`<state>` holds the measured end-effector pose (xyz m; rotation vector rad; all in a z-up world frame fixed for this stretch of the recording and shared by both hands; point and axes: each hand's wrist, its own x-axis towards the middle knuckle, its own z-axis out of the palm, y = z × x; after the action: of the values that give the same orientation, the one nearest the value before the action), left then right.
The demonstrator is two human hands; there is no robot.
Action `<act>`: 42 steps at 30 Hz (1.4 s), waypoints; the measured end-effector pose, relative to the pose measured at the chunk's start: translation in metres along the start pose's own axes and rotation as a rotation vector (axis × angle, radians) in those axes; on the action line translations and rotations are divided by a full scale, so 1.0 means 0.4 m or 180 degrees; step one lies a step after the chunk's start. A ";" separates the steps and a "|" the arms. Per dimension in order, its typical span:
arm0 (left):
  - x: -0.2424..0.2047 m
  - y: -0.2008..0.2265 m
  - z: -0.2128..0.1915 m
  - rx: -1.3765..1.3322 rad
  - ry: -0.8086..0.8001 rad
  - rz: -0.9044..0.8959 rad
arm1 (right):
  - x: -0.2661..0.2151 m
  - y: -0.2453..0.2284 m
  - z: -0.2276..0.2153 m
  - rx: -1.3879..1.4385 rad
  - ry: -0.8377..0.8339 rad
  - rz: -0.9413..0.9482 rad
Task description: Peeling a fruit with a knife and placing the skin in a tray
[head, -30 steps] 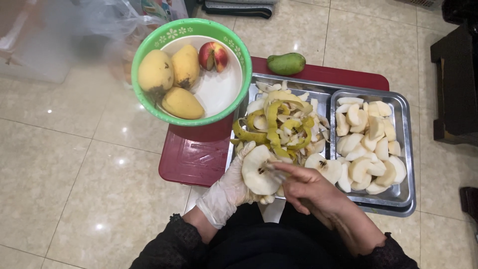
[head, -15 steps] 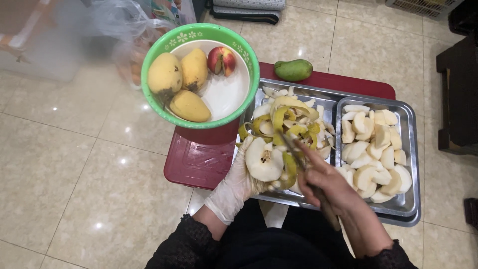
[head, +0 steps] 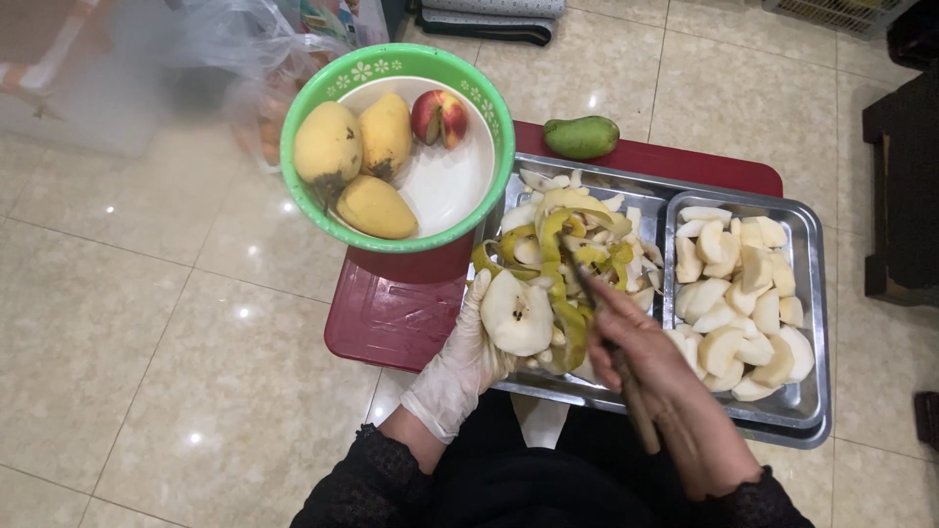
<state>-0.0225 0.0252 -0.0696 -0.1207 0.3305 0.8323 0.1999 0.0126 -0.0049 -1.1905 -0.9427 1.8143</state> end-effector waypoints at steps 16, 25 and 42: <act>0.010 0.033 -0.086 -0.0463 -0.0197 -0.0408 | 0.039 -0.031 -0.017 -0.2902 0.0797 -0.0669; -0.018 0.022 -0.015 -0.0510 -0.0607 -0.0203 | 0.053 -0.019 -0.011 -0.2165 0.1391 -0.0298; -0.004 0.017 0.093 -0.0412 -0.0148 0.0599 | 0.001 0.022 0.002 0.0321 -0.0211 -0.0717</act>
<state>-0.0196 0.0373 -0.0338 -0.1927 0.2465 1.0416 0.1975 0.0089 -0.0126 -0.9283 -0.9694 1.7076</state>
